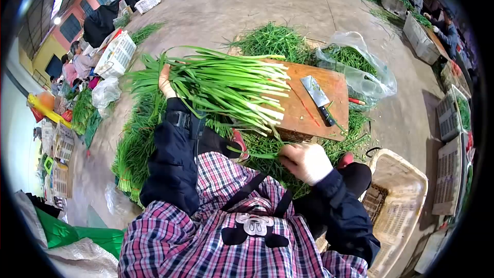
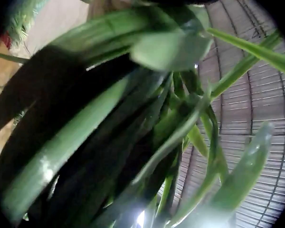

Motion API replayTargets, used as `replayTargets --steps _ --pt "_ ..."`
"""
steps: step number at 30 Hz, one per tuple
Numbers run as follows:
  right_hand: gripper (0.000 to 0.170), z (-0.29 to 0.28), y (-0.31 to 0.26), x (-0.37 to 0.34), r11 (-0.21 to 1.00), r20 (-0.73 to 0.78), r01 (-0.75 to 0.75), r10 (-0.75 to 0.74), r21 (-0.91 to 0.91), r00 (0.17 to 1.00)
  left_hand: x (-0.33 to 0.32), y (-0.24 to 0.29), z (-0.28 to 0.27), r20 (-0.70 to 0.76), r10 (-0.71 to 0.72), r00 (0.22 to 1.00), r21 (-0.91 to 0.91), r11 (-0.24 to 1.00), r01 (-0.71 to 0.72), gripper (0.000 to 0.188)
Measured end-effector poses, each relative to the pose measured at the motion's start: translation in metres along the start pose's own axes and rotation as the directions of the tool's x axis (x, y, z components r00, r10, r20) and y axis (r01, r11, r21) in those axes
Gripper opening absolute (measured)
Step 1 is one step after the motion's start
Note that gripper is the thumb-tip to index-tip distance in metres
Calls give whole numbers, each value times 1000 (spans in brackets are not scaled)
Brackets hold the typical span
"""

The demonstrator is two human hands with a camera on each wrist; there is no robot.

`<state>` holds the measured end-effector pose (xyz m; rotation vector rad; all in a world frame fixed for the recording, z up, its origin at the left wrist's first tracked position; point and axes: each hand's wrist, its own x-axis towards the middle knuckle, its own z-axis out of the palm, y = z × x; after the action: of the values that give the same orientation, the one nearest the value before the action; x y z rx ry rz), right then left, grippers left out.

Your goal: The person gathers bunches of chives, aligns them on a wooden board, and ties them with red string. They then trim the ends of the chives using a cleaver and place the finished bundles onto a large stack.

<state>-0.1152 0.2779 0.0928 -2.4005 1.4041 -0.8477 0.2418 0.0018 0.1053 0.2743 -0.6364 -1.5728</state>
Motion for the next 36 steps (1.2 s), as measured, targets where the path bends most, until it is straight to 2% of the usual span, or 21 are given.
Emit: replayTargets --steps 2,4,5,6,7,8,11,13,14,16,17,18,20,22,24,26,30,31,32,34,36 --pt "16 5 21 -31 990 117 -129 135 -57 984 3 9 -14 10 -30 1000 -29 999 30 35" --pt "20 7 31 -49 937 371 -238 322 -254 871 0 10 -13 -8 -86 996 -167 982 83 37" --pt "23 9 31 -49 928 308 -321 366 -188 878 3 11 -10 -87 -38 996 28 999 40 39" --pt "26 11 30 -47 912 247 -394 411 -116 877 1 15 -9 -98 -127 987 -113 987 116 42" --pt "30 13 29 -45 890 190 -455 454 -39 871 -2 9 -9 -237 -61 970 15 998 66 44" --pt "44 12 31 -38 813 199 -545 510 208 837 -14 0 10 -363 23 932 150 988 34 45" --pt "49 41 51 -15 526 93 -434 554 731 827 -15 2 -5 -99 -237 967 -201 956 213 48" --pt "47 48 48 10 268 120 -308 545 913 830 -18 0 -2 -179 -239 954 -155 965 213 48" --pt "45 51 46 24 136 138 -236 504 962 853 -19 -1 2 -222 -239 945 -134 968 214 48" --pt "43 63 48 44 40 158 -203 490 978 858 -23 -1 6 -250 -232 940 -82 972 218 50" --pt "39 71 43 54 -91 121 -89 463 992 878 -23 -2 4 -268 -204 942 -36 979 201 53" --pt "36 76 43 62 -27 134 -138 469 990 873 -19 -2 -3 -285 -176 942 12 982 187 56" --pt "33 84 39 66 -151 144 -80 486 985 862 -15 1 -7 -306 -205 930 -25 978 207 55" --pt "28 85 42 59 -89 97 -63 458 994 884 -19 -2 -1 -317 -165 934 -38 986 162 55" --pt "29 60 36 35 24 215 -241 369 970 904 -21 0 -2 -237 -200 951 -42 980 196 52" --pt "23 61 54 7 162 333 -376 240 912 912 -17 7 -13 -133 -282 950 -34 959 280 51" --pt "20 56 86 -35 529 423 -399 82 748 902 -21 3 2 -47 -341 939 -77 939 337 46" --pt "27 47 87 -44 739 566 -592 351 321 746 -24 4 7 -74 -329 941 -61 944 325 46" --pt "32 48 94 -46 901 585 -434 350 4 731 -25 5 12 -100 -316 943 -45 949 313 46" --pt "44 51 100 -59 929 275 -248 323 -275 906 -20 5 11 -149 -263 953 11 964 267 45" --pt "65 51 98 -38 926 47 -365 370 -97 928 -18 10 7 -127 -309 942 -35 951 307 43"
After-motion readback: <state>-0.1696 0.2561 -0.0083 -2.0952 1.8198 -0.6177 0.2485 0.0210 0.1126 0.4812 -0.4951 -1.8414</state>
